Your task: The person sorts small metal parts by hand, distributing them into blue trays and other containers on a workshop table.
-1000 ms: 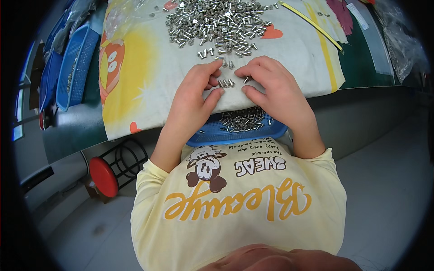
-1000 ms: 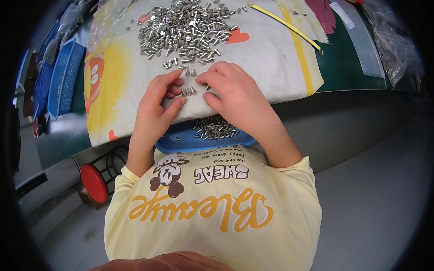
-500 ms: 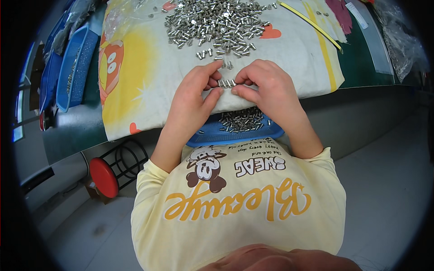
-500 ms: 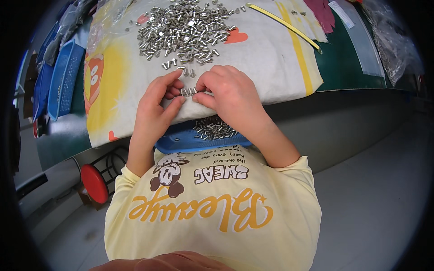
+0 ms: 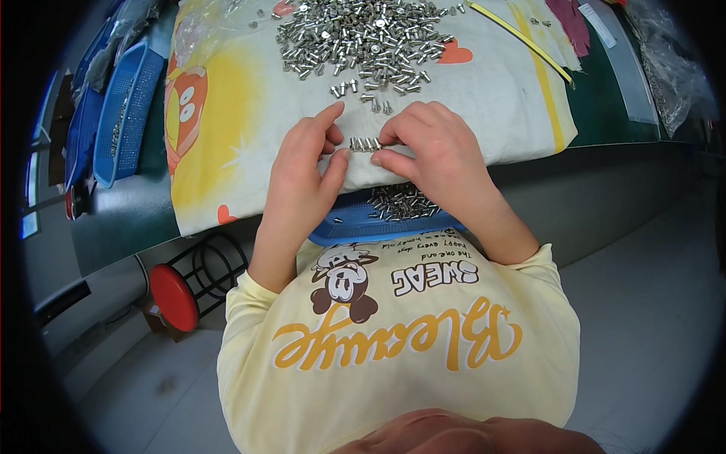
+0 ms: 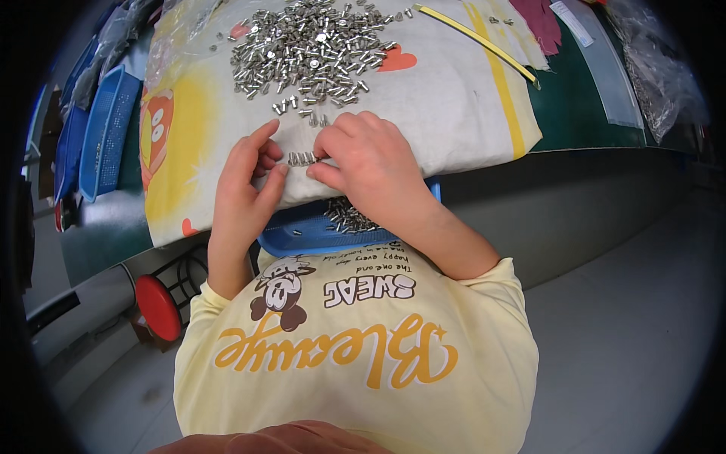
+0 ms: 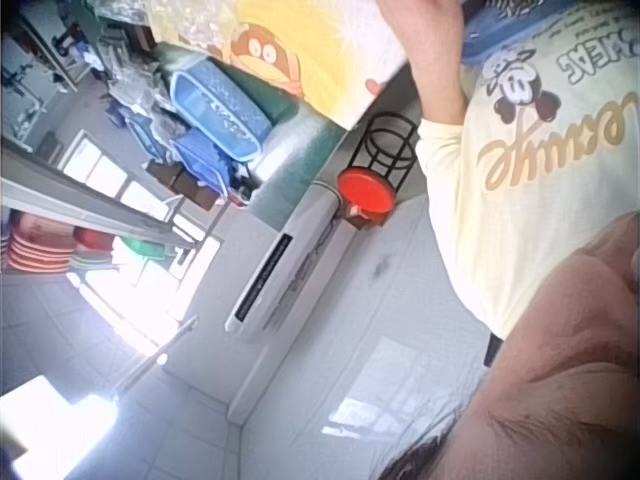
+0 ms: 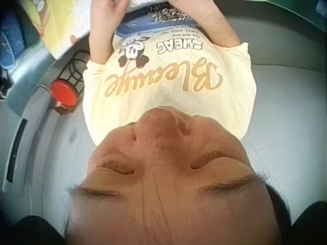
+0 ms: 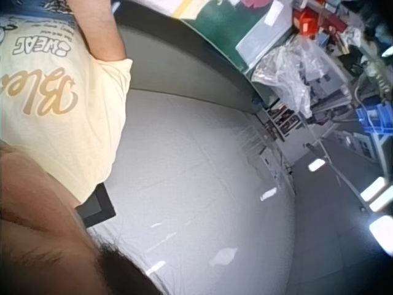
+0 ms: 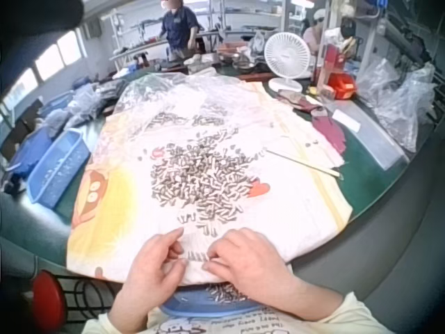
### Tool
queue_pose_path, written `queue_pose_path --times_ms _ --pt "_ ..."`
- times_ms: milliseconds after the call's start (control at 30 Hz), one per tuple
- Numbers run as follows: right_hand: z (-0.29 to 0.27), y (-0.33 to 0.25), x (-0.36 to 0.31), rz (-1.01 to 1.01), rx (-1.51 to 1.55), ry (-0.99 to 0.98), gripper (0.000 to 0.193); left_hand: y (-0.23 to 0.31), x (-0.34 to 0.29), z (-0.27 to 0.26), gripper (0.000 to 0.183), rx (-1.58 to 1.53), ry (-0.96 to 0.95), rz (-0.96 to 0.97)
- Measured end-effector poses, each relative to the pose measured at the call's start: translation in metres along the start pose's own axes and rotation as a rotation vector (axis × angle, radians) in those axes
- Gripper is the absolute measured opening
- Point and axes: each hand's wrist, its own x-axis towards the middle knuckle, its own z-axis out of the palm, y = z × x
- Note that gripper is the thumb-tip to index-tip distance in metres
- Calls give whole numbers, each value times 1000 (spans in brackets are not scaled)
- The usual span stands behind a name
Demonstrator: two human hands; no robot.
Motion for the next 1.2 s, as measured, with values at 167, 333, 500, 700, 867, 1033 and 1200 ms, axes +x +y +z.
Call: queue_pose_path --times_ms 167,333,500,700,867,1033,1200 --pt "4 -4 2 -21 -18 5 25 -1 -1 -2 51 11 3 10" --pt "1 -5 3 -8 -28 -8 26 1 -2 0 48 25 15 21" --pt "-6 1 2 21 10 -22 26 4 -1 3 51 9 -13 35" --pt "-12 8 4 58 32 -40 25 9 4 8 50 11 5 75" --pt "-16 11 7 87 55 -47 21 12 5 10 48 -11 9 60" --pt "-15 12 9 53 22 -26 17 8 3 13 51 -72 61 33" --pt "-8 9 9 77 27 3 15 5 7 17 58 -113 87 43"
